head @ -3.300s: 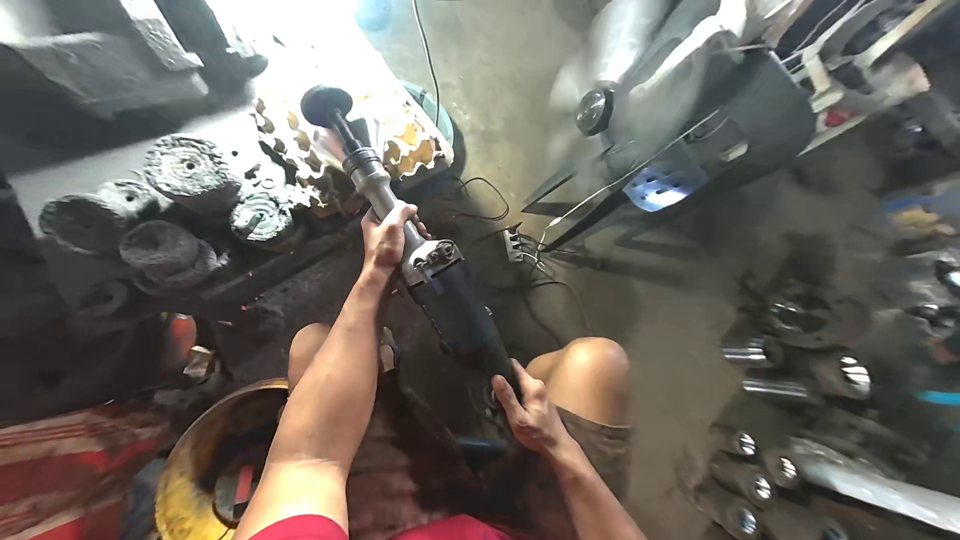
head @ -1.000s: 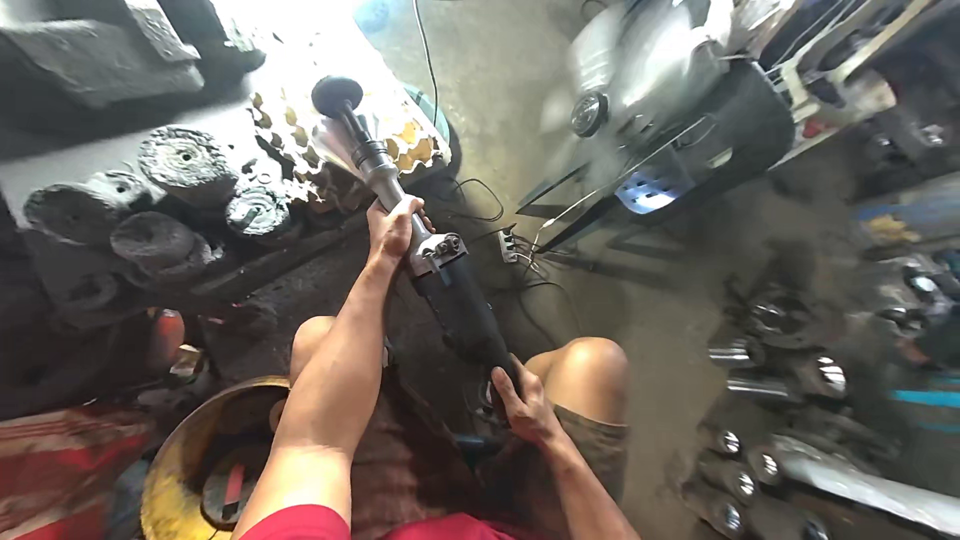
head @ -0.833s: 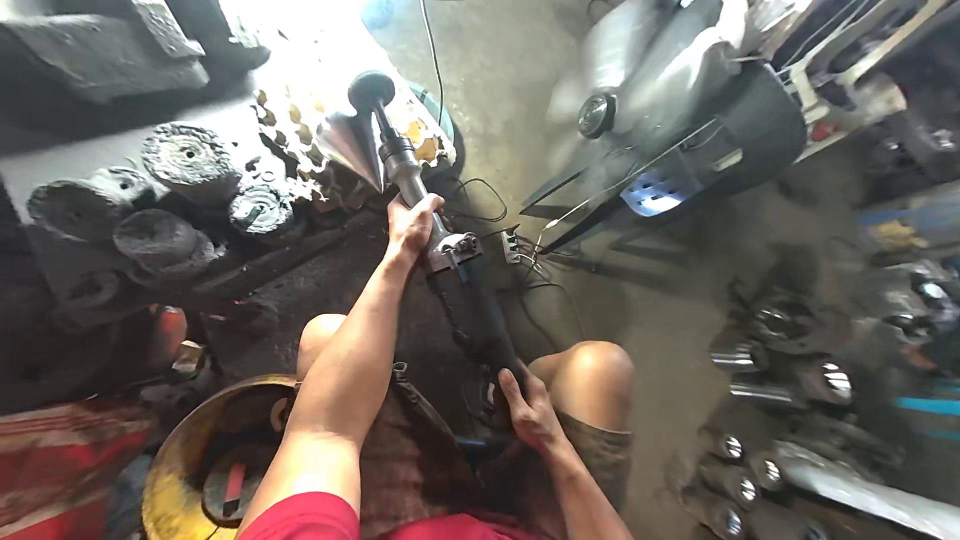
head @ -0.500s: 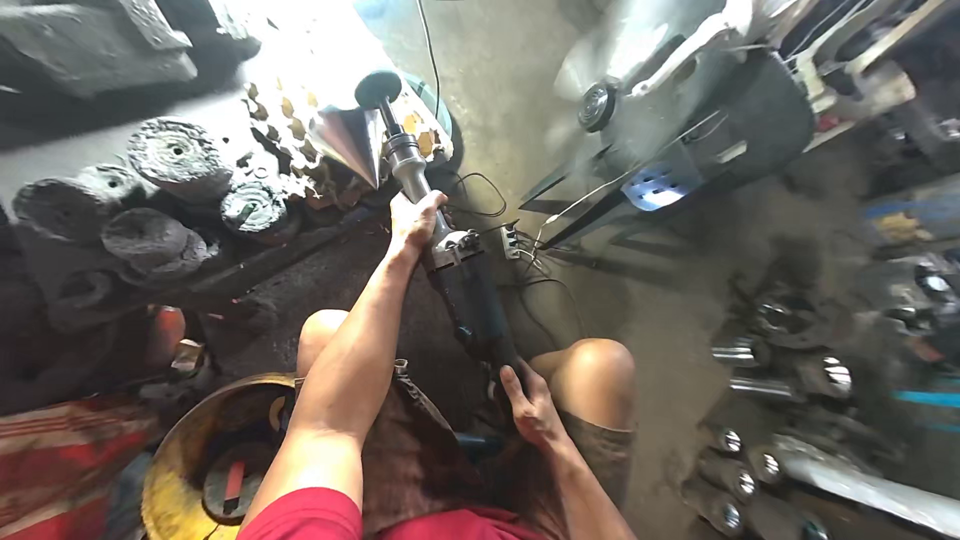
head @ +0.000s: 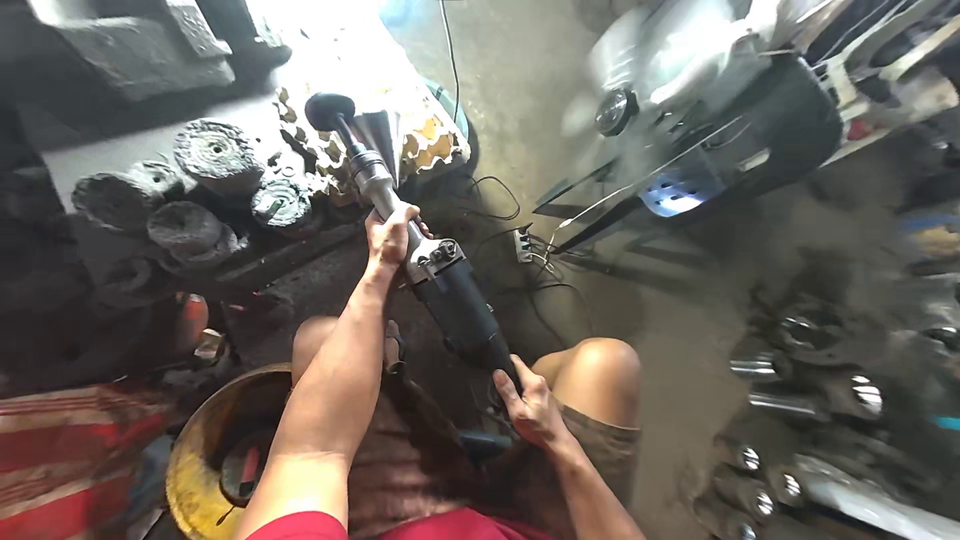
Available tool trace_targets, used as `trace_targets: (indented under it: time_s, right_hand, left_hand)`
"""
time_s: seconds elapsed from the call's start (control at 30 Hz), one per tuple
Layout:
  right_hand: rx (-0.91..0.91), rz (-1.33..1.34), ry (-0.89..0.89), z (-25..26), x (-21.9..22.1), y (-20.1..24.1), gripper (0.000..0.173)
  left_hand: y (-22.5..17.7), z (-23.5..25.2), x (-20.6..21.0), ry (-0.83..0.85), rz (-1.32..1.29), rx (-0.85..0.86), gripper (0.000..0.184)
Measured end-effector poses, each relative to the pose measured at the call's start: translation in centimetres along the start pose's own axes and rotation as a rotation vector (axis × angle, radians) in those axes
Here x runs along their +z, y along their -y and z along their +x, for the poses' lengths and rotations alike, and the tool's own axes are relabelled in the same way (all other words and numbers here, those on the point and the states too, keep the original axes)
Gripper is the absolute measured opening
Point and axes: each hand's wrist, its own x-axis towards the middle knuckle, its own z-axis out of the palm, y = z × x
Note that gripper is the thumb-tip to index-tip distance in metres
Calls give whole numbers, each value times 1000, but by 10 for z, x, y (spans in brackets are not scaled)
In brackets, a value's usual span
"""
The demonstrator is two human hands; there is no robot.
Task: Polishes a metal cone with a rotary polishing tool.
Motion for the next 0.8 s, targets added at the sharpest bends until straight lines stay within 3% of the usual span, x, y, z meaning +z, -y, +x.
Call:
trace_targets:
  time_s: [0.43,0.67,0.8]
  right_hand:
    - [72,77,-12,-7,-3,-7,65]
    - [142,183,-84,-6,-8,-3,52]
    - [166,203,-113,-6,-11,-4,49]
  left_hand:
    - [-1,-1,22,21,43,-10,7]
    - [9,14,52,65,185,-78,25]
    - [14,19,61,60,400,-113,32]
